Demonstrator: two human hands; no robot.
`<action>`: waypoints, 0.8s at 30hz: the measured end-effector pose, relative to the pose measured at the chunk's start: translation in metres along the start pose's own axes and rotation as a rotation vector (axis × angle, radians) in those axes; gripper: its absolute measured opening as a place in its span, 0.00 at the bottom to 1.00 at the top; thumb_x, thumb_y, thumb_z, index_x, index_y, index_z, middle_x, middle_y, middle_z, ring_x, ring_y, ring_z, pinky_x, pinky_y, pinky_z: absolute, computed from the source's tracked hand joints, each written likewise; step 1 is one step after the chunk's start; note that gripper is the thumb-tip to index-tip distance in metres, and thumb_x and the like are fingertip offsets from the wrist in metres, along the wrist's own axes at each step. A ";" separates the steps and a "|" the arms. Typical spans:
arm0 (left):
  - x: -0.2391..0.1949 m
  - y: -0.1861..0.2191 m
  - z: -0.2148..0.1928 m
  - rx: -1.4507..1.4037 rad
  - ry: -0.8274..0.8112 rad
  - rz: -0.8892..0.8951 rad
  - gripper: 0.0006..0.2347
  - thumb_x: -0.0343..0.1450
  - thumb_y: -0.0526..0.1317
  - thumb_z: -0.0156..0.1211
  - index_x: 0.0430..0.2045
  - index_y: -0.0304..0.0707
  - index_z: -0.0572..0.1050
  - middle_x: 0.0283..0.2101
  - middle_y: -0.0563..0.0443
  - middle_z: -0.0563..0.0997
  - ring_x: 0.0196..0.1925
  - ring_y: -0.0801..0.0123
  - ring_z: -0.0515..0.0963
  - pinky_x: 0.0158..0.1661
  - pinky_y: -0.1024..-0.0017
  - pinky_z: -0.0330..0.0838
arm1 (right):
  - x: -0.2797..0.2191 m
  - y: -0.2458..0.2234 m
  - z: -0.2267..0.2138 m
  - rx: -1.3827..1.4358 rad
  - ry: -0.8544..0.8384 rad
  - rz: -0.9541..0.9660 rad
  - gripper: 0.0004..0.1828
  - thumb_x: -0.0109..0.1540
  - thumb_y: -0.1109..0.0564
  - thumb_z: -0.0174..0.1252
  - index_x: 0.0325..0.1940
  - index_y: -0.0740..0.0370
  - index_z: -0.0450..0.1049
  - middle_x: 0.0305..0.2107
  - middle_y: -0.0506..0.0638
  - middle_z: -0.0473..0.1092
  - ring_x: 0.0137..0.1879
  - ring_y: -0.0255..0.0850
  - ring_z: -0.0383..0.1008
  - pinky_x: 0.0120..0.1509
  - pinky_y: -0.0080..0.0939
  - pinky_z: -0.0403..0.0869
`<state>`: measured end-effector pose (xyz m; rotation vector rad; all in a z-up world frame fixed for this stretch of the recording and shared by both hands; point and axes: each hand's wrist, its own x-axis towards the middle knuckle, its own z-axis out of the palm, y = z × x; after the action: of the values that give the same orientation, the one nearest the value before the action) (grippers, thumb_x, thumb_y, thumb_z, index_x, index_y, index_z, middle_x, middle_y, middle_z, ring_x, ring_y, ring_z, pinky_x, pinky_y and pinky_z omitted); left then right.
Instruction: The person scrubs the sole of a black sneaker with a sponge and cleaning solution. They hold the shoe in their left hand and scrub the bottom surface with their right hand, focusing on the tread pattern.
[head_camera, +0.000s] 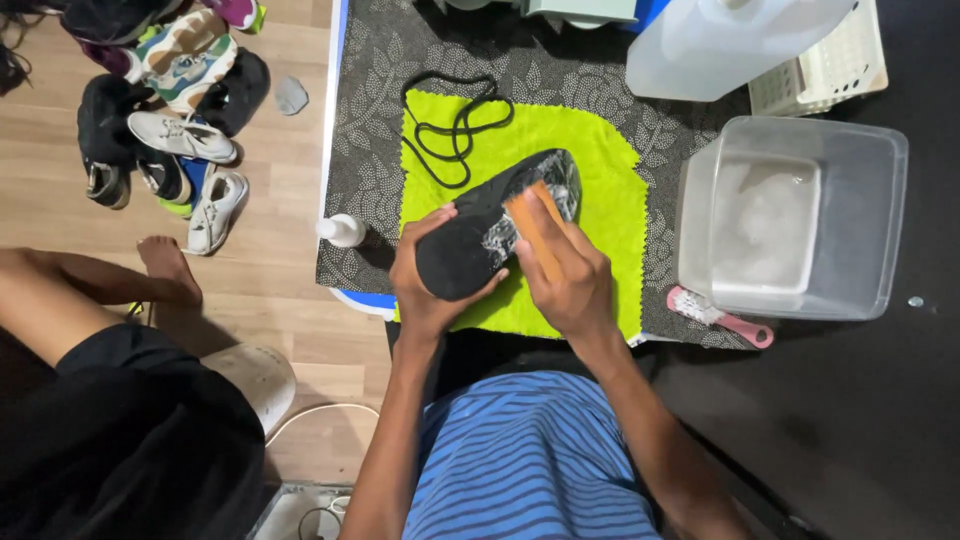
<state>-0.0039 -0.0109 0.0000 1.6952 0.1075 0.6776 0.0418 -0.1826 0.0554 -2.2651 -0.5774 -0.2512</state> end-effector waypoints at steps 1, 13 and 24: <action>0.000 0.002 0.000 0.000 -0.002 -0.002 0.33 0.49 0.38 0.89 0.45 0.30 0.74 0.49 0.41 0.82 0.58 0.51 0.82 0.64 0.52 0.70 | 0.005 -0.008 -0.002 0.000 -0.001 0.003 0.26 0.67 0.54 0.59 0.70 0.50 0.69 0.42 0.64 0.76 0.41 0.63 0.79 0.38 0.55 0.79; -0.004 -0.017 -0.003 -0.116 -0.034 -0.002 0.35 0.47 0.38 0.89 0.46 0.28 0.73 0.49 0.36 0.81 0.58 0.43 0.80 0.64 0.47 0.69 | -0.015 -0.048 -0.009 0.137 -0.025 0.129 0.26 0.63 0.51 0.62 0.66 0.43 0.73 0.38 0.53 0.78 0.37 0.56 0.81 0.36 0.47 0.78; -0.002 -0.008 -0.001 -0.036 -0.021 -0.002 0.33 0.47 0.36 0.90 0.44 0.34 0.76 0.48 0.43 0.81 0.57 0.51 0.81 0.64 0.53 0.69 | 0.028 -0.033 -0.011 0.047 -0.084 0.107 0.23 0.71 0.57 0.55 0.72 0.53 0.68 0.34 0.73 0.74 0.29 0.57 0.78 0.29 0.46 0.76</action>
<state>-0.0038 -0.0093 -0.0079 1.6668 0.0818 0.6560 0.0505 -0.1617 0.0941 -2.2615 -0.4984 -0.0889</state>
